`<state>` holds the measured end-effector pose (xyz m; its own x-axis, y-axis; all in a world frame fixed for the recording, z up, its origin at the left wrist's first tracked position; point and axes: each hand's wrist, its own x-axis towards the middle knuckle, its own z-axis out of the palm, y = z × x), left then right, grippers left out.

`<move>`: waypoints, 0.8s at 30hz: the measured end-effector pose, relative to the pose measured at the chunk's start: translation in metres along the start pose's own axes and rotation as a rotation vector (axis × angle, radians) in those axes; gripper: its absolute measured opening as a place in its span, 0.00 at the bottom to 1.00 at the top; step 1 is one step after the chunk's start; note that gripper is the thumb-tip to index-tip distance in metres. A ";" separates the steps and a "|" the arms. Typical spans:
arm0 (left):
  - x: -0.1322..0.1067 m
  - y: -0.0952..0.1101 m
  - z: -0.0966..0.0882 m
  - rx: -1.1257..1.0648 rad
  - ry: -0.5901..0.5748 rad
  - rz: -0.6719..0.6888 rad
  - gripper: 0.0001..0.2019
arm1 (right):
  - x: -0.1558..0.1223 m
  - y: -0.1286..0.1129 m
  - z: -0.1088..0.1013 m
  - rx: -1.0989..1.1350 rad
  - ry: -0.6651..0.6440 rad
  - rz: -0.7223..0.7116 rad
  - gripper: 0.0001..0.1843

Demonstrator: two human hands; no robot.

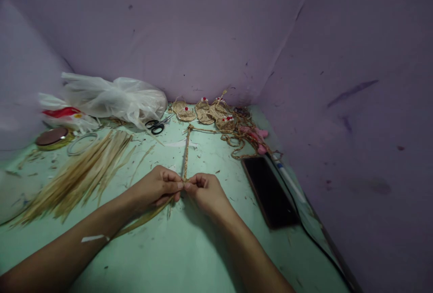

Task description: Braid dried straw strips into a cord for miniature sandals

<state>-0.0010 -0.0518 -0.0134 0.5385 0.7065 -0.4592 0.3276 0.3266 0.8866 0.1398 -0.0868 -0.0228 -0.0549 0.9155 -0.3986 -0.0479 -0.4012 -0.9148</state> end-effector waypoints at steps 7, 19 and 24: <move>-0.008 0.014 -0.013 0.159 -0.076 -0.105 0.12 | 0.000 -0.003 -0.003 0.056 -0.075 0.073 0.08; 0.000 0.002 -0.011 0.185 0.065 0.003 0.09 | 0.001 0.001 -0.007 0.102 -0.119 0.063 0.08; 0.002 0.001 -0.008 0.247 0.130 0.006 0.10 | 0.003 0.004 -0.004 0.087 -0.094 0.053 0.09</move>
<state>-0.0058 -0.0450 -0.0126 0.4421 0.7876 -0.4292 0.5126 0.1708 0.8415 0.1435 -0.0855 -0.0284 -0.1524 0.8878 -0.4343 -0.1283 -0.4535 -0.8820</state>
